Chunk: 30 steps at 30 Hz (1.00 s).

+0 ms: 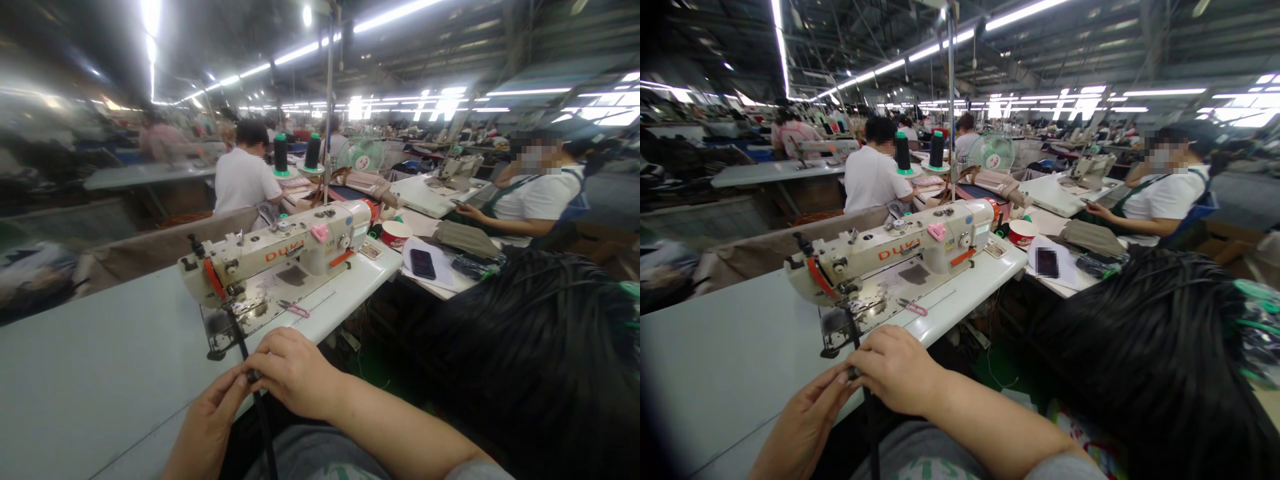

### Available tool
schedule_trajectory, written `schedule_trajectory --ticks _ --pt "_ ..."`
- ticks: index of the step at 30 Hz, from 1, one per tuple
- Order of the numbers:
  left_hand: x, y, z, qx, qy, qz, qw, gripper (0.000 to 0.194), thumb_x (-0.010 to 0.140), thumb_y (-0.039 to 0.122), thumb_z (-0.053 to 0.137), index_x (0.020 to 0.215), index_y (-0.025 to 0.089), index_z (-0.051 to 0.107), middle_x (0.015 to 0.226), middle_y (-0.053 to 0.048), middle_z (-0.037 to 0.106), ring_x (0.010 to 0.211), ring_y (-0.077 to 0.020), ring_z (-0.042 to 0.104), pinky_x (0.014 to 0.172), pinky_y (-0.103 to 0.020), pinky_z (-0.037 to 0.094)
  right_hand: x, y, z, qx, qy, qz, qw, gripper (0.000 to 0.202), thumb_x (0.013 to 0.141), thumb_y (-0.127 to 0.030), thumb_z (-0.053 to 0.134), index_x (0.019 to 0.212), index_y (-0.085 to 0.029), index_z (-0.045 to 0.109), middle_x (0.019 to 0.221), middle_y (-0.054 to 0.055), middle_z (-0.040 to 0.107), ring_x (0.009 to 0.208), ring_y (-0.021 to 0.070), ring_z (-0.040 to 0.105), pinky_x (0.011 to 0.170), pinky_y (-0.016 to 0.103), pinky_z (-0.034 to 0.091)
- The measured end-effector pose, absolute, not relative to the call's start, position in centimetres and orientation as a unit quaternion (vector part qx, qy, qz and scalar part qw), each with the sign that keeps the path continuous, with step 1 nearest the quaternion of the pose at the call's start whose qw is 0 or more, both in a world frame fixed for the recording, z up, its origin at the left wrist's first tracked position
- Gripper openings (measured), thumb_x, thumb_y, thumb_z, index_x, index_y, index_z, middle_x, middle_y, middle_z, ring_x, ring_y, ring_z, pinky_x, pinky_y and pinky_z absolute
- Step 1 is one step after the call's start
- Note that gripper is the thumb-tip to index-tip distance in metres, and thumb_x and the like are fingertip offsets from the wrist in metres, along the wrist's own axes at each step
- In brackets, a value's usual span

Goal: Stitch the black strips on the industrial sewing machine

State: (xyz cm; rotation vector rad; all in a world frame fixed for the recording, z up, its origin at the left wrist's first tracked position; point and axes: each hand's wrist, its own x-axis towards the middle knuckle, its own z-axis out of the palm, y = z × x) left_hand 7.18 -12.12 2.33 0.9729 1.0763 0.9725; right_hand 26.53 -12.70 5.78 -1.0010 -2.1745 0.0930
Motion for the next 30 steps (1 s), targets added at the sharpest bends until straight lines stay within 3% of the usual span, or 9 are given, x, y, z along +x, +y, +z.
schedule_trajectory --ticks 8,13,16,19,20,22,24,27,30 --pt "7.0 -12.8 2.9 0.429 0.466 0.419 0.65 0.048 0.076 0.054 0.083 0.108 0.02 0.073 0.115 -0.008 0.076 0.112 -0.0315 0.071 0.091 -0.039 0.063 26.3 -13.4 6.0 -0.371 -0.855 0.031 0.36 0.024 0.103 -0.033 0.057 0.122 -0.019 0.064 0.107 0.009 0.067 0.1 0.0214 0.058 0.092 0.036 0.05" --pt "4.3 -12.8 0.7 0.578 0.472 0.366 0.555 0.044 0.081 0.056 0.076 0.109 0.023 0.079 0.13 -0.009 0.072 0.131 -0.0348 0.06 0.117 -0.046 0.046 25.9 -14.2 6.2 -0.353 -0.865 0.073 0.351 0.026 0.102 -0.035 0.06 0.122 -0.019 0.065 0.108 0.009 0.068 0.104 0.0218 0.059 0.095 0.035 0.05" --pt "2.9 -13.4 -0.5 0.588 0.478 0.362 0.543 0.043 0.081 0.058 0.076 0.111 0.027 0.08 0.138 -0.007 0.068 0.138 -0.0355 0.054 0.123 -0.049 0.038 25.6 -14.6 6.4 -0.381 -0.836 0.196 0.342 0.037 0.093 -0.037 0.073 0.124 -0.02 0.064 0.118 0.009 0.067 0.107 0.0209 0.062 0.094 0.031 0.051" --pt "2.3 -14.9 -0.9 0.554 0.485 0.344 0.583 0.043 0.083 0.058 0.073 0.109 0.025 0.08 0.144 -0.007 0.064 0.141 -0.0359 0.051 0.124 -0.051 0.035 25.4 -14.6 6.3 -0.371 -0.794 0.4 0.267 0.062 0.083 -0.041 0.083 0.136 -0.021 0.059 0.106 0.004 0.071 0.09 0.0175 0.068 0.08 0.025 0.053" --pt "2.2 -15.5 -0.8 0.532 0.491 0.341 0.6 0.044 0.084 0.058 0.072 0.11 0.024 0.08 0.145 -0.007 0.063 0.141 -0.0354 0.051 0.124 -0.051 0.035 25.4 -14.6 6.1 -0.354 -0.782 0.457 0.235 0.061 0.083 -0.039 0.083 0.137 -0.021 0.06 0.097 0.001 0.071 0.083 0.0159 0.068 0.075 0.023 0.052" --pt "2.1 -16.8 -0.4 0.478 0.504 0.352 0.627 0.044 0.085 0.057 0.072 0.111 0.023 0.079 0.142 -0.008 0.064 0.138 -0.0337 0.053 0.123 -0.049 0.036 25.3 -14.5 5.5 -0.331 -0.76 0.525 0.193 0.039 0.09 -0.031 0.075 0.127 -0.02 0.068 0.084 -0.002 0.071 0.073 0.0133 0.066 0.069 0.021 0.05" --pt "2.0 -17.9 0.1 0.423 0.519 0.389 0.633 0.042 0.081 0.056 0.077 0.104 0.021 0.08 0.131 -0.009 0.07 0.128 -0.0306 0.059 0.12 -0.044 0.041 25.3 -14.5 4.8 -0.354 -0.74 0.542 0.184 0.018 0.096 -0.023 0.063 0.108 -0.019 0.076 0.079 -0.001 0.071 0.067 0.0123 0.064 0.065 0.021 0.049" --pt "1.6 -19.1 0.4 0.329 0.506 0.44 0.665 0.035 0.077 0.048 0.084 0.091 0.017 0.079 0.099 -0.008 0.073 0.093 -0.0198 0.064 0.092 -0.028 0.054 25.3 -14.4 3.6 -0.395 -0.735 0.531 0.148 0.024 0.097 -0.018 0.054 0.092 -0.019 0.077 0.075 0.0 0.072 0.059 0.0122 0.062 0.059 0.021 0.047" --pt "0.9 -20.1 -0.3 0.213 0.472 0.475 0.711 0.033 0.073 0.042 0.089 0.084 0.014 0.076 0.083 -0.005 0.067 0.073 -0.0128 0.058 0.068 -0.021 0.051 25.4 -14.3 2.6 -0.396 -0.79 0.46 0.089 0.024 0.097 -0.021 0.055 0.088 -0.02 0.077 0.083 0.003 0.077 0.07 0.0161 0.069 0.066 0.024 0.048"
